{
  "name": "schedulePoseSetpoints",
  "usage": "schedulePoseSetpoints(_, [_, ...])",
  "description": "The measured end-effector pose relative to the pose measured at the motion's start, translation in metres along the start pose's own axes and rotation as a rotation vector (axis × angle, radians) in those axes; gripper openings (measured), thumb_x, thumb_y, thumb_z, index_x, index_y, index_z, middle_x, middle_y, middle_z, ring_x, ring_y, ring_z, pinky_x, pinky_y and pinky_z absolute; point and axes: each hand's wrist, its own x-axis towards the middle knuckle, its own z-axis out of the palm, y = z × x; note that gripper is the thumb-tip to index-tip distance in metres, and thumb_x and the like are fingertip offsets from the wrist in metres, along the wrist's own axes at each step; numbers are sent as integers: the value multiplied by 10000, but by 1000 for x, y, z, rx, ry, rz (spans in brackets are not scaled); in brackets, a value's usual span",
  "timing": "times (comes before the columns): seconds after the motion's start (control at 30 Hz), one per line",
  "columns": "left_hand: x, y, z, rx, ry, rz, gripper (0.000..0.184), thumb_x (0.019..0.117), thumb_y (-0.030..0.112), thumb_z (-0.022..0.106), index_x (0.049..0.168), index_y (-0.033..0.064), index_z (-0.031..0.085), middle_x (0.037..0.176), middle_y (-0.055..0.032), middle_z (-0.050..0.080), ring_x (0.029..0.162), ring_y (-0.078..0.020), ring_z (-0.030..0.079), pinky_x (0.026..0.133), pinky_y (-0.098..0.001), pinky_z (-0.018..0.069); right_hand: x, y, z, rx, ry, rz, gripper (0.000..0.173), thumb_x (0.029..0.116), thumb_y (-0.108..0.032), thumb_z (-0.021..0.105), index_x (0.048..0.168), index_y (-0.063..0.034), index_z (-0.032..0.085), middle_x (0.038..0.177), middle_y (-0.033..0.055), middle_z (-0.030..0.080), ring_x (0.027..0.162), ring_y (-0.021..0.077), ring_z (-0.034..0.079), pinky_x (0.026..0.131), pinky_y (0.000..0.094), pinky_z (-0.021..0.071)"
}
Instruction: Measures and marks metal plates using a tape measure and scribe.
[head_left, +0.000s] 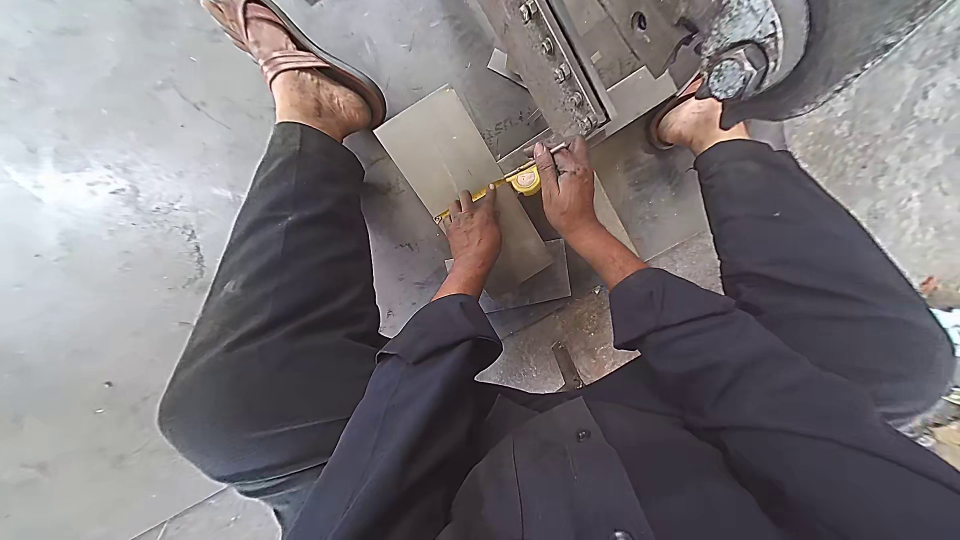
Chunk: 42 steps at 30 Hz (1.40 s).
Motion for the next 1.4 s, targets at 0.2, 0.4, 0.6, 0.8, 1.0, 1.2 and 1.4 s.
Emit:
schedulePoseSetpoints(0.2, [1,1,0,4,-22,-20,489,1063,250,534,1549,250,482,1536,-299,413,1361,-548,424,1008,-709,415,-24,11,6,15,-186,45,225,1013,-186,630,1087,-17,757,978,125,762,876,186,734,851,353,593])
schedulePoseSetpoints(0.4, [1,-1,0,17,-21,-15,484,1056,281,547,1538,255,499,1499,-293,441,1326,-529,454,987,-698,428,-39,29,13,-51,-347,32,193,980,-199,683,1034,-19,726,988,135,724,934,240,715,883,416,585])
schedulePoseSetpoints(0.6, [22,-1,4,96,-62,-119,471,1051,348,505,1522,348,515,1466,-255,501,1333,-468,487,1013,-662,437,-8,31,18,-359,-352,-320,343,1076,-239,487,1293,-92,708,1235,126,729,1222,300,658,1057,465,496])
schedulePoseSetpoints(0.8, [23,-4,4,100,-72,-105,503,1025,358,557,1524,388,503,1445,-249,509,1323,-466,482,993,-651,449,15,56,40,-620,-590,-319,405,1033,-363,571,1335,-113,673,1368,126,657,1353,356,551,1090,569,443])
schedulePoseSetpoints(1.0, [30,-25,-15,-193,11,-182,377,1006,247,617,1377,202,670,1376,-253,577,1231,-424,593,993,-608,508,19,41,45,-669,-597,-266,310,1025,-298,572,1214,-100,717,1274,126,686,1267,373,587,975,602,476])
schedulePoseSetpoints(1.2, [29,-69,-25,-845,198,-773,531,978,388,673,1352,26,572,1301,-204,623,1166,-328,619,951,-530,531,25,32,47,-700,-654,-180,308,1032,-314,550,1193,-123,729,1266,105,686,1246,359,584,965,588,466])
schedulePoseSetpoints(1.4, [3,-80,-15,-1074,-14,-805,500,990,458,664,1298,71,589,1098,-108,636,885,-196,616,804,-423,549,16,28,32,-614,-736,-159,279,997,-347,573,1151,-199,752,1233,72,700,1290,348,558,988,619,440])
